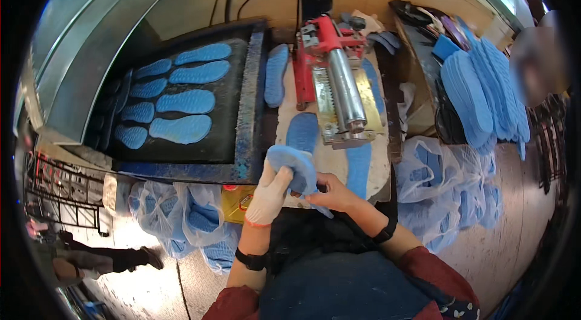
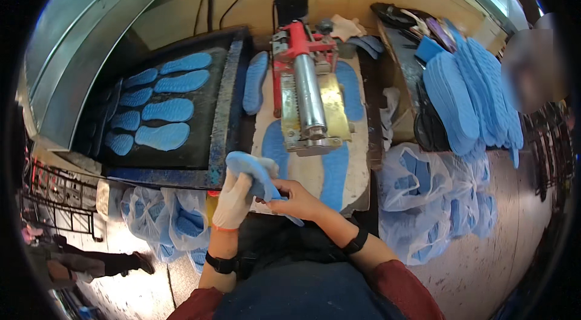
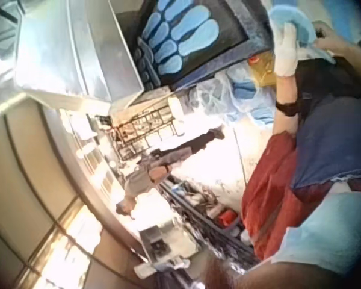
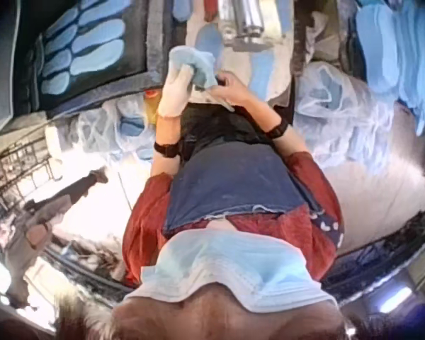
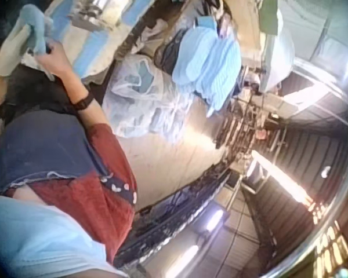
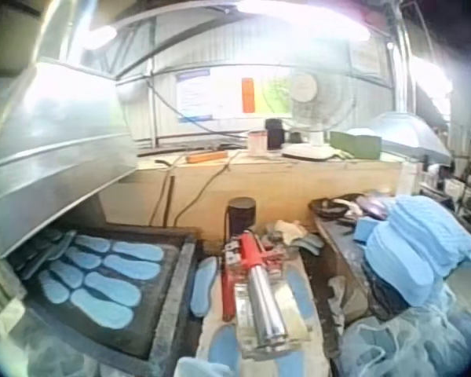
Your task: The person picks up blue insoles from a conveyor belt, feeds them through a roller machine, and places them onto a stack before putting the stack into a plastic bag.
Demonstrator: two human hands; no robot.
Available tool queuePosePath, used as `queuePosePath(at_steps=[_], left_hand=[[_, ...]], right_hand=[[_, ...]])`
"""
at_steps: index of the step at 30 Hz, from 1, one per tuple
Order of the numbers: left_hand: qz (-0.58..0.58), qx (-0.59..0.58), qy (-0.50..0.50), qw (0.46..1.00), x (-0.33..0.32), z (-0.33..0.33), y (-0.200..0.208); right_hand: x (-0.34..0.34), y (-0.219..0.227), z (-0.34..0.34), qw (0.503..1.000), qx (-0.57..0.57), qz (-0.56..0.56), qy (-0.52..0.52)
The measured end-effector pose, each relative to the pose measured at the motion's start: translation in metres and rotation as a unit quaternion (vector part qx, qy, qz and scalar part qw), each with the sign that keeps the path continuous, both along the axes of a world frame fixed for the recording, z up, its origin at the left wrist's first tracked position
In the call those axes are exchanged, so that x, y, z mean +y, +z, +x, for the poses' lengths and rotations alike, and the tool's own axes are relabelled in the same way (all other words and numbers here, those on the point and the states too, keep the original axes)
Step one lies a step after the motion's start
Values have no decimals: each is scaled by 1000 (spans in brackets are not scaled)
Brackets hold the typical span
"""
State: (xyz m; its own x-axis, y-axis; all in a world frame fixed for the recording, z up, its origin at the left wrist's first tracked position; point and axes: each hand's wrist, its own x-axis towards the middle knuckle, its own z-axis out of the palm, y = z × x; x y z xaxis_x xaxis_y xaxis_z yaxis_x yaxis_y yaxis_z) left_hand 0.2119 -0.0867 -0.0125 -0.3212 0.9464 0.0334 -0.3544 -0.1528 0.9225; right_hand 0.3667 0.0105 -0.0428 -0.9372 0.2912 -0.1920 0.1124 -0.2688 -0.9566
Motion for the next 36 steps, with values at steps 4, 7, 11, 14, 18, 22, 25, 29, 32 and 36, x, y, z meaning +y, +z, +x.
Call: queuePosePath(at_steps=[4,7,11,14,18,22,25,29,32,36], left_hand=[[57,-72,-11,996,0,-3,13],[98,-39,26,994,-14,-26,6],[83,-23,59,995,-20,-35,3],[75,-2,66,995,-11,-30,3],[90,45,91,991,10,-12,25],[163,80,70,981,47,0,55],[159,96,57,981,95,15,92],[119,140,46,982,111,13,88],[101,171,38,979,124,2,58],[75,213,26,974,130,-11,10]], right_hand=[[12,45,37,995,73,64,-38],[32,72,84,960,108,244,-83],[55,70,137,920,101,225,-305],[88,79,142,841,31,367,-395],[129,87,122,739,-79,556,-371],[155,94,90,760,-57,563,-318],[159,100,73,743,-66,631,-212],[148,110,75,748,74,596,-284],[138,68,101,811,126,328,-467],[114,-6,107,824,-52,212,-523]])
